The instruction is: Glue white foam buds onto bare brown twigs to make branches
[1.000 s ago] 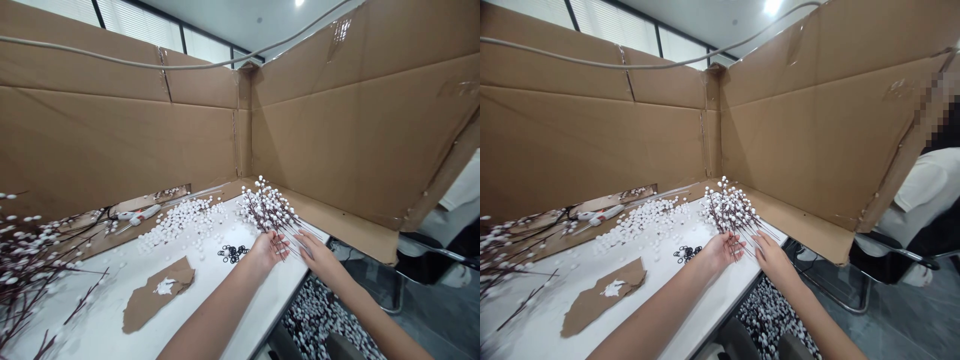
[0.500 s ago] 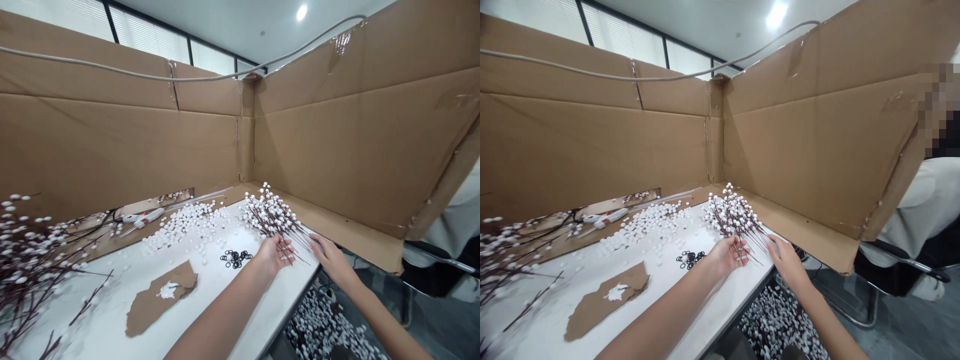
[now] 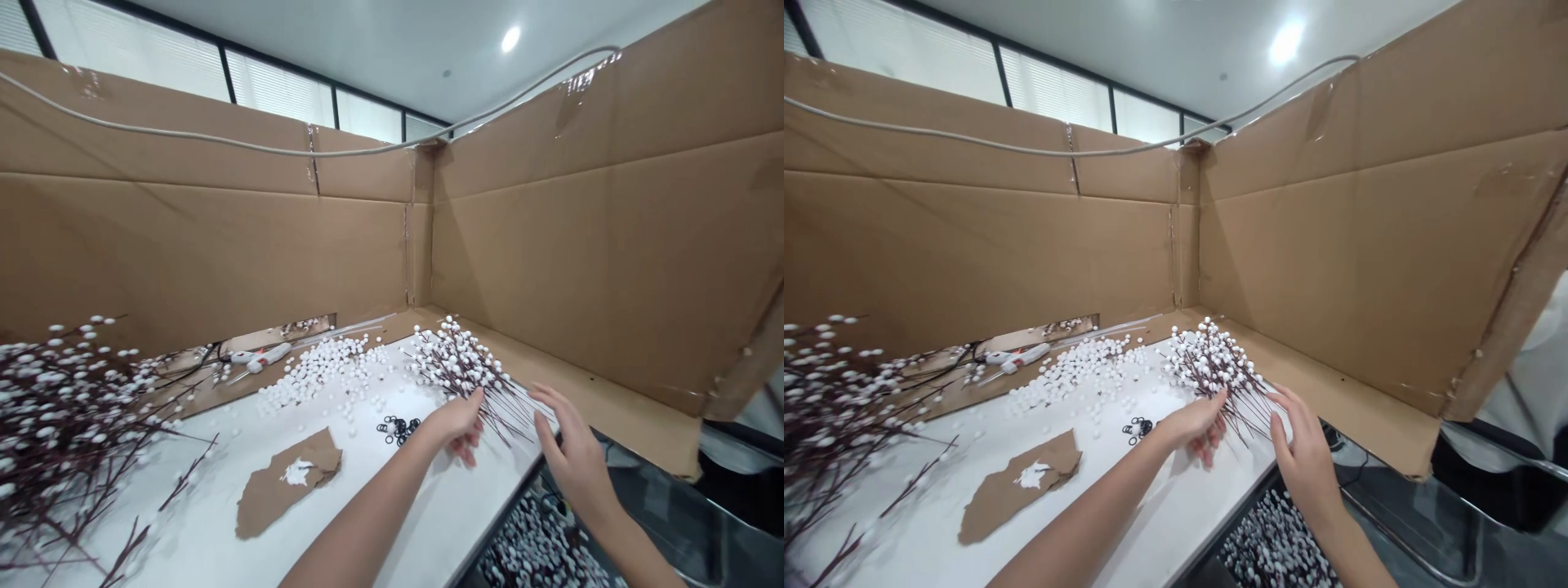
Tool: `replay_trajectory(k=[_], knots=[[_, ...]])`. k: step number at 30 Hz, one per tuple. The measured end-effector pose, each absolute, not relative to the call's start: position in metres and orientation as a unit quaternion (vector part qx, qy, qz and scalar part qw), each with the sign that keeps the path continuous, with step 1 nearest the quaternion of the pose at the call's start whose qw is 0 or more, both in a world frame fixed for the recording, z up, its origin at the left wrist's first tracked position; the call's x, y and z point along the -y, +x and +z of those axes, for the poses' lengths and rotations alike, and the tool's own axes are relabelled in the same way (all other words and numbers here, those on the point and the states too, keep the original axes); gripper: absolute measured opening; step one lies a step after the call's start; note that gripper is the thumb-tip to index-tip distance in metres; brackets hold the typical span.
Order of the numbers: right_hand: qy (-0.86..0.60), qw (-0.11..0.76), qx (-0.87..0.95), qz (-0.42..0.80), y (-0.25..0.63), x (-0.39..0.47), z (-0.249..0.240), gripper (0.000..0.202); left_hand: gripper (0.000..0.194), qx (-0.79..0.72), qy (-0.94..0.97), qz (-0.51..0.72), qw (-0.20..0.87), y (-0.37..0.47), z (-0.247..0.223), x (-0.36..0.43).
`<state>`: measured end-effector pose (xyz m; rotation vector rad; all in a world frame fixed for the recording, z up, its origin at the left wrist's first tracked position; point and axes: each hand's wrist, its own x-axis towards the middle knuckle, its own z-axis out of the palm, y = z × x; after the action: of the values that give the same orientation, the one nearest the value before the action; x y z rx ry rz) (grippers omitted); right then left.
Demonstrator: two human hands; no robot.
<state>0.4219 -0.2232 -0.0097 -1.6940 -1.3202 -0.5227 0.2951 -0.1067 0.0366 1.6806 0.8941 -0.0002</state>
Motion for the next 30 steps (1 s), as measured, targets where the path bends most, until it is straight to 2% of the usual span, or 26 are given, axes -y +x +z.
replay_trajectory(k=[2,4,7,11,13,17,21,23,27,30], knots=[[-0.616,0.449,0.582,-0.283,0.404,0.227,-0.002,0.02,0.064,-0.398,0.773,-0.005,0.495,0.291,0.043,0.112],[-0.555,0.45,0.623,-0.318,0.387,0.23,0.002,0.021,0.065,-0.409,0.815,-0.003,0.41,0.283,0.051,0.117],[-0.493,0.446,0.678,-0.313,0.37,0.228,0.001,0.027,0.049,-0.417,0.853,-0.014,0.313,0.259,0.059,0.123],[-0.483,0.429,0.723,-0.244,0.356,0.206,0.0,0.027,0.025,-0.418,0.87,-0.068,0.253,0.205,0.068,0.13],[-0.519,0.424,0.721,-0.176,0.349,0.186,0.001,0.027,0.02,-0.42,0.867,-0.097,0.25,0.175,0.07,0.135],[-0.616,0.381,0.689,-0.023,0.336,0.143,-0.002,0.029,0.026,-0.406,0.858,-0.126,0.288,0.123,0.069,0.15],[-0.636,0.372,0.676,0.02,0.341,0.116,-0.016,0.029,0.037,-0.392,0.802,-0.093,0.442,0.075,0.067,0.168],[-0.651,0.372,0.661,0.027,0.351,0.11,-0.021,0.029,0.045,-0.391,0.78,-0.061,0.486,0.051,0.07,0.175],[-0.67,0.366,0.645,0.033,0.375,0.101,-0.022,0.027,0.052,-0.451,0.773,-0.019,0.447,0.009,0.082,0.181],[-0.677,0.357,0.643,0.032,0.386,0.094,-0.019,0.026,0.051,-0.508,0.767,-0.011,0.392,-0.019,0.089,0.183]])
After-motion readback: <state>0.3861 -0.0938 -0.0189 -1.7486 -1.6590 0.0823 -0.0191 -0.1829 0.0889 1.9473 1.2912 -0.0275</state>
